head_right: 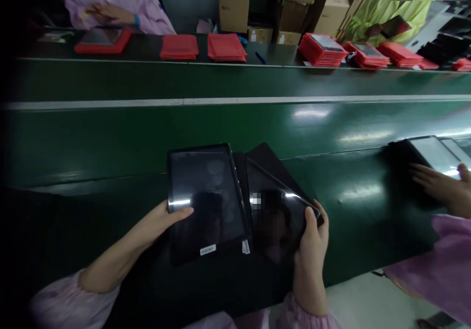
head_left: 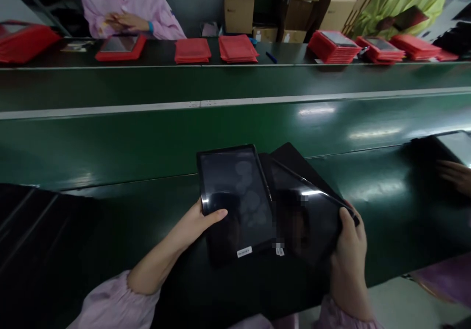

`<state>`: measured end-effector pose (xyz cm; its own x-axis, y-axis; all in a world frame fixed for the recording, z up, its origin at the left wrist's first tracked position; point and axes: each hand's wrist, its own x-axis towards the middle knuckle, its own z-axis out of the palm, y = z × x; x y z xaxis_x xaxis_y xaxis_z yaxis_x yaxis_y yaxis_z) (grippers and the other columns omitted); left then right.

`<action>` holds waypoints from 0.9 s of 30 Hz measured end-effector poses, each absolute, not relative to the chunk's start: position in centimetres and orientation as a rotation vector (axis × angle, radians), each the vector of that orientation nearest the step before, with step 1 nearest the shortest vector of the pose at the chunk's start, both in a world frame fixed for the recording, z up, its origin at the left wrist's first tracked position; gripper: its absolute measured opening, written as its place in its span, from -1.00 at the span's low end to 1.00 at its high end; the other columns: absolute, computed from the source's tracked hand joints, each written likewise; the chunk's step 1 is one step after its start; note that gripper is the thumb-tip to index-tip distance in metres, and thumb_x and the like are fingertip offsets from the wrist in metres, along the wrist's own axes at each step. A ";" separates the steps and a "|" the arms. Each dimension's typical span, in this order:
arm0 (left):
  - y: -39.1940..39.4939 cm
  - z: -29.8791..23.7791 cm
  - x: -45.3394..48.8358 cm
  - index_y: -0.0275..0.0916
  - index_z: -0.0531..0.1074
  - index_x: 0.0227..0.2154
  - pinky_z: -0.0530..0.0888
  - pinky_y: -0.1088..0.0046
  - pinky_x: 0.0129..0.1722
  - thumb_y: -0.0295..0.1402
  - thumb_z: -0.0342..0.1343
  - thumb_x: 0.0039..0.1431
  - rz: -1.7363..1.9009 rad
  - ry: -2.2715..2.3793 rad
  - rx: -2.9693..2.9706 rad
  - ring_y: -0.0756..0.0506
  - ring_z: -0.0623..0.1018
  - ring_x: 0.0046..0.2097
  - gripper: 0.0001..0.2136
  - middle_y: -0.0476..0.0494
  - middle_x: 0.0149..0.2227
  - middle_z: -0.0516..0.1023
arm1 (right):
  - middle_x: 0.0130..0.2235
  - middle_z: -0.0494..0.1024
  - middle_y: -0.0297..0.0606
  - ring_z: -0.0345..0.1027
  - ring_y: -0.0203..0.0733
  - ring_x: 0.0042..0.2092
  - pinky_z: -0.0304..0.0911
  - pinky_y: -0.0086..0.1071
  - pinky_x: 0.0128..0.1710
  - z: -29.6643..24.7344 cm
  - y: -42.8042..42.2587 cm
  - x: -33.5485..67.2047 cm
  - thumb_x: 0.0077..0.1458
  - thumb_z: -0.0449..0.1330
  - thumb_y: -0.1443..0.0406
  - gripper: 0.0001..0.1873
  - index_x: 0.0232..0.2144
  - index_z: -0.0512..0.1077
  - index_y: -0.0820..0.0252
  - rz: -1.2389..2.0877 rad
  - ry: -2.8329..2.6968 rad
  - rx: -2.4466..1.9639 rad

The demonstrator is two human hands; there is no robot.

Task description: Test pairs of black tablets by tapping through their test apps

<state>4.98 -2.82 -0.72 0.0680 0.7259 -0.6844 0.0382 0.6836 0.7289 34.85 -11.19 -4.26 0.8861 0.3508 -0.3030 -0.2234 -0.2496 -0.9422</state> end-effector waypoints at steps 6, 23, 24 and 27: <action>-2.9 -0.7 7.3 -0.14 0.59 0.03 0.19 -0.07 0.52 -0.31 0.64 -0.19 0.559 1.527 0.904 -0.55 0.28 0.51 -0.36 -0.34 0.36 0.45 | -0.27 0.59 -0.34 0.53 -0.07 -0.27 0.47 -0.26 -0.35 -6.1 -12.3 35.5 -0.31 0.52 -0.21 -0.14 -0.02 0.49 0.05 0.603 -0.166 -1.815; -4.6 -1.1 -4.1 0.26 -0.09 0.59 0.25 -0.06 0.52 -0.08 0.33 0.25 0.681 1.815 1.075 -0.37 0.30 0.55 -0.05 -0.02 0.55 0.33 | -0.42 0.55 -0.42 0.40 -0.25 -0.44 0.32 -0.35 -0.48 0.0 -8.9 42.9 -0.33 0.60 -0.04 -0.39 -0.22 0.61 0.08 0.675 -0.384 -1.780; -4.6 -1.3 -5.3 0.28 -0.19 0.60 0.22 -0.16 0.52 -0.07 0.25 0.33 0.637 1.852 1.133 -0.39 0.27 0.56 -0.07 -0.04 0.56 0.30 | -0.42 0.58 -0.40 0.39 -0.26 -0.47 0.26 -0.35 -0.51 1.6 -8.4 43.5 -0.25 0.60 0.02 -0.46 -0.21 0.64 0.07 0.756 -0.475 -1.800; -4.5 -0.7 -6.8 0.20 0.14 0.53 0.09 -0.31 0.54 0.00 0.23 0.32 0.462 1.931 1.408 -0.53 0.05 0.62 -0.23 -0.07 0.61 0.18 | -0.31 0.69 -0.38 0.51 -0.26 -0.40 0.29 -0.34 -0.45 6.7 -6.6 43.0 -0.15 0.59 0.09 -0.43 -0.05 0.67 0.04 0.944 -0.886 -1.800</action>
<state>-6.75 -4.54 -0.69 -0.1707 0.9311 -0.3224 0.6843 0.3475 0.6411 42.99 -6.59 6.68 0.4534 0.8598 -0.2350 0.1796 -0.3464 -0.9207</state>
